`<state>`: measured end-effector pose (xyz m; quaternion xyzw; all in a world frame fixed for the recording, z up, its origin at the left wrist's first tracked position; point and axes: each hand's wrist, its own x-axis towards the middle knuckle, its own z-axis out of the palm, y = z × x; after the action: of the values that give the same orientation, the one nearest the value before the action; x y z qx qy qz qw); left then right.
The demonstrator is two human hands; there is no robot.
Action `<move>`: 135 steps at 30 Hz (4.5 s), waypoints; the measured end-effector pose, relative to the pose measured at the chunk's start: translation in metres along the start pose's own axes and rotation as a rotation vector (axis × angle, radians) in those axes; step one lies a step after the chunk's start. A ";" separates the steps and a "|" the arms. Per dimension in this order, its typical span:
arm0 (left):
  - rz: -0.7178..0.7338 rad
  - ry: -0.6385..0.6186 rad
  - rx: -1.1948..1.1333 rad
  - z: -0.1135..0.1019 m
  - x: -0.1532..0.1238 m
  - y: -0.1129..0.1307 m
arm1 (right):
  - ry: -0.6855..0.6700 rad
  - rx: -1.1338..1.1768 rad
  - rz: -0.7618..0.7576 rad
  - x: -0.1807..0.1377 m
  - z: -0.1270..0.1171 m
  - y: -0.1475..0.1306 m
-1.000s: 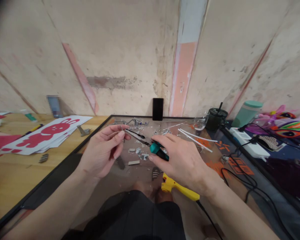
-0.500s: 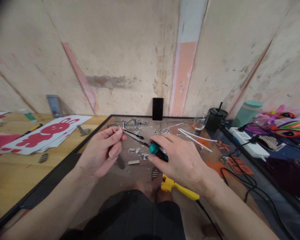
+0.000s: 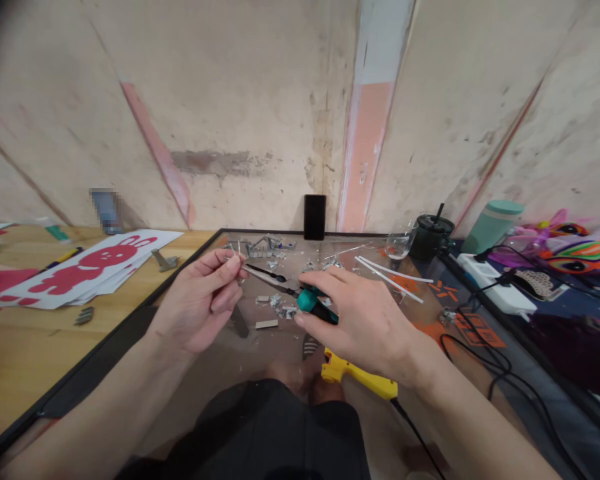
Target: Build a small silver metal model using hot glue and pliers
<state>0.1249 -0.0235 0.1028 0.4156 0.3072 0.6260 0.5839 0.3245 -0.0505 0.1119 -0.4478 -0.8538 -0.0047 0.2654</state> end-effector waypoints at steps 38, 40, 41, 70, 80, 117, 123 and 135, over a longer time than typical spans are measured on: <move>0.228 0.063 0.328 0.001 -0.002 -0.014 | -0.007 0.081 0.114 -0.002 -0.003 -0.008; 0.268 0.078 0.408 0.001 -0.002 -0.016 | -0.020 0.055 0.127 -0.002 -0.002 -0.011; 0.283 0.085 0.443 0.001 -0.003 -0.016 | -0.028 0.040 0.134 -0.002 -0.001 -0.013; -0.467 -0.596 -0.279 -0.006 -0.006 0.000 | -0.323 0.790 0.121 -0.004 -0.018 0.018; -0.581 -0.634 -0.235 -0.004 -0.010 0.001 | -0.326 0.649 0.094 -0.007 -0.021 0.019; -0.428 -0.575 -0.032 -0.002 -0.005 0.006 | -0.240 0.479 0.180 -0.002 -0.029 0.018; -0.479 -0.646 -0.178 -0.003 -0.005 0.004 | -0.277 0.483 0.182 -0.003 -0.029 0.021; -0.542 -0.637 -0.296 -0.004 -0.008 0.005 | -0.312 0.535 0.186 -0.002 -0.028 0.017</move>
<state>0.1189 -0.0319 0.1040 0.4043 0.1168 0.3283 0.8456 0.3514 -0.0485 0.1316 -0.4336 -0.8105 0.3130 0.2390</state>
